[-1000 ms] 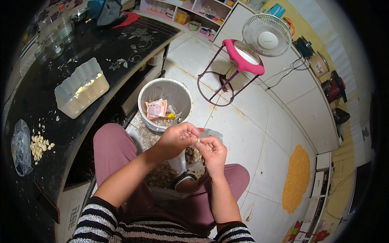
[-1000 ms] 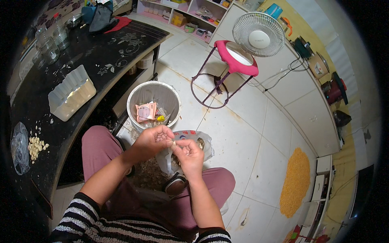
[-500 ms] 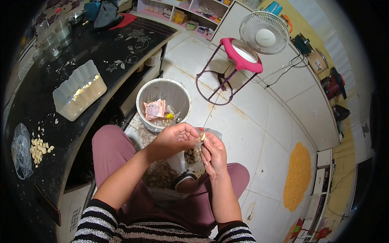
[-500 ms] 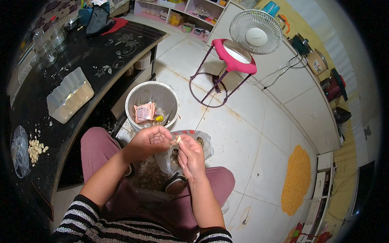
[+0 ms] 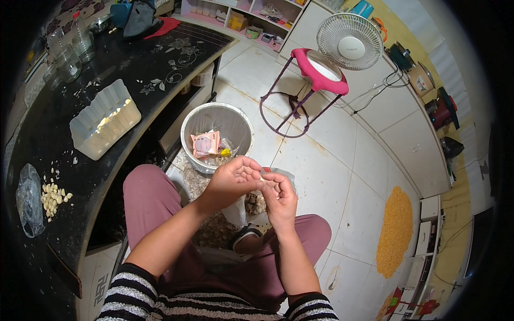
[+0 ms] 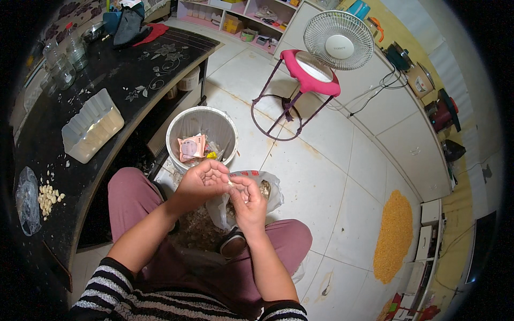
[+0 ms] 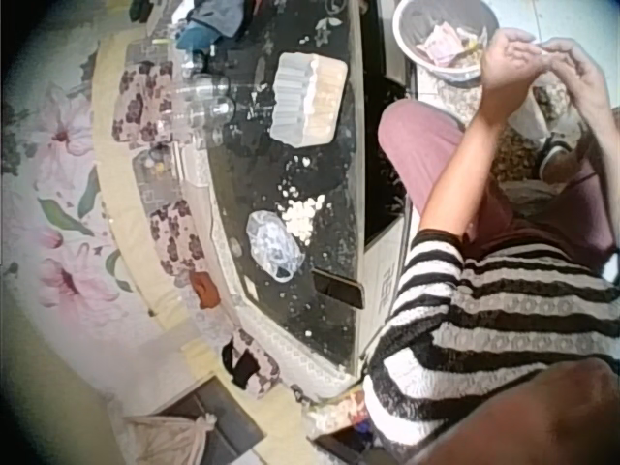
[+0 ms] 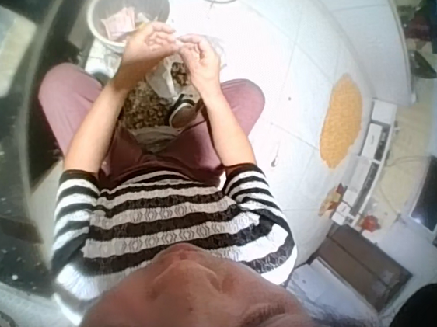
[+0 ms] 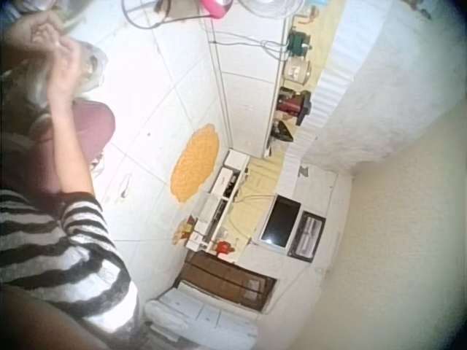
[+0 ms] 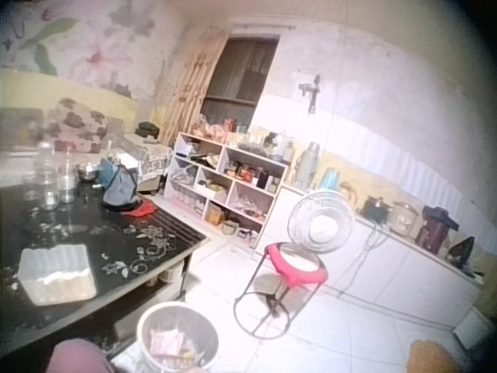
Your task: The person shells peanuts by hand, discarding the shells into a bucket and placing the nuts into a plastic bag.
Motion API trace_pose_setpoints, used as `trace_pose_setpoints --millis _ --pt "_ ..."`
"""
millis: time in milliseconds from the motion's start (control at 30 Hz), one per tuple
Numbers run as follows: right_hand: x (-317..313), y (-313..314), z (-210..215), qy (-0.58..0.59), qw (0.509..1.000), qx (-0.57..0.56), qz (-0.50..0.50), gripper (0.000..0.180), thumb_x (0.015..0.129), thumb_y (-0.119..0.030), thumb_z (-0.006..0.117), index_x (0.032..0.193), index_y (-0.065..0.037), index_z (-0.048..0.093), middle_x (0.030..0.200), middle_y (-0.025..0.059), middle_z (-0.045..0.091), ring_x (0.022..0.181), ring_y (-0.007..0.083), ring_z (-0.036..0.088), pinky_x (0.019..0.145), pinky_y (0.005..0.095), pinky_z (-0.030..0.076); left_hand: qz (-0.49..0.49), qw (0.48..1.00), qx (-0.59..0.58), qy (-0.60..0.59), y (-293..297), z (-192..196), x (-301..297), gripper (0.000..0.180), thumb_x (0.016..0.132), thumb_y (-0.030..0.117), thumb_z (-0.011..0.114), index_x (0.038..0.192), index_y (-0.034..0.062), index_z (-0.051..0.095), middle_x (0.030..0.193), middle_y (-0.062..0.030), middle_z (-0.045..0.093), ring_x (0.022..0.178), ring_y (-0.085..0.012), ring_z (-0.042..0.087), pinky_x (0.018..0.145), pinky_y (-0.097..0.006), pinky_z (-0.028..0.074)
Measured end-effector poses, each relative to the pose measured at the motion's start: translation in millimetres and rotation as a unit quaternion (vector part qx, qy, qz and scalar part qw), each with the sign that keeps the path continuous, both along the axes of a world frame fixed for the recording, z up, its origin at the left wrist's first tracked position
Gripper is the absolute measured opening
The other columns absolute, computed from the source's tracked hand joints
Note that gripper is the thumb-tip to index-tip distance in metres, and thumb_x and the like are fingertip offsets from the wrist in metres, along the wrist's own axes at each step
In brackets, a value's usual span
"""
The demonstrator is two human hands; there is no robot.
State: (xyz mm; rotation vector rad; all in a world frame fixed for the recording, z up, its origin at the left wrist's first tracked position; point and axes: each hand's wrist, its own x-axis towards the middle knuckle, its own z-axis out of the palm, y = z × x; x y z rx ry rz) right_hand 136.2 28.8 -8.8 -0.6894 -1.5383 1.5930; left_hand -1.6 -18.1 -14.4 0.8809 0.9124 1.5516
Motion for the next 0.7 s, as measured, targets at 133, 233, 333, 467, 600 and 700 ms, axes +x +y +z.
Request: trace_pose_setpoints --millis 133,233,333,467,600,700 --pt "1 -1 2 -0.004 1.0 0.012 0.006 0.019 0.083 0.001 0.052 0.102 0.001 0.049 0.089 0.0045 0.058 0.078 0.0057 0.053 0.066 0.0162 0.041 -0.016 0.999 0.007 -0.047 -1 2 -2 0.022 0.079 0.005 0.059 0.097 -0.0007 0.048 0.085 -0.0033 0.055 0.08 -0.0063 0.053 0.073 -0.02 0.045" --pt "2 -1 0 -0.005 1.0 0.007 0.013 0.02 0.083 0.001 0.051 0.103 0.002 0.048 0.091 0.0043 0.057 0.079 0.0057 0.053 0.067 0.0163 0.041 -0.011 0.999 0.011 -0.046 -1 3 -2 0.021 0.08 0.005 0.057 0.097 -0.001 0.047 0.086 -0.004 0.056 0.08 -0.0072 0.054 0.074 -0.021 0.045" --pt "0 -2 1 -0.014 1.0 0.005 0.008 0.02 0.083 0.001 0.051 0.103 0.001 0.048 0.09 0.0038 0.057 0.078 0.0055 0.053 0.067 0.016 0.041 0.001 0.999 0.018 -0.038 -1 2 -2 0.022 0.081 0.005 0.056 0.098 -0.0013 0.046 0.086 -0.0043 0.055 0.079 -0.007 0.054 0.074 -0.02 0.044" --pt "-2 0 0 -0.018 1.0 -0.018 0.011 0.022 0.081 0.001 0.054 0.103 0.001 0.049 0.088 0.0034 0.057 0.073 0.0033 0.051 0.062 0.0142 0.04 0.019 1.0 0.009 -0.023 -1 4 3 0.023 0.08 0.004 0.055 0.099 -0.0015 0.044 0.083 -0.0033 0.054 0.077 -0.0057 0.052 0.07 -0.019 0.044" --pt "-1 3 -6 -0.019 1.0 -0.022 0.008 0.025 0.08 0.0 0.057 0.103 0.001 0.049 0.086 0.0029 0.057 0.069 0.0012 0.049 0.058 0.0127 0.038 0.058 0.998 -0.003 0.032 0 3 6 0.021 0.079 0.004 0.055 0.097 -0.0009 0.044 0.081 -0.0017 0.051 0.072 -0.0042 0.05 0.066 -0.017 0.044" --pt "-1 2 -8 -0.034 0.999 -0.004 -0.002 0.024 0.08 0.0 0.056 0.104 0.001 0.049 0.087 0.0029 0.057 0.071 0.0012 0.049 0.06 0.0131 0.038 0.066 0.997 -0.003 0.043 1 2 7 0.02 0.079 0.003 0.055 0.095 -0.0001 0.044 0.08 -0.0017 0.051 0.071 -0.0038 0.05 0.064 -0.017 0.043"
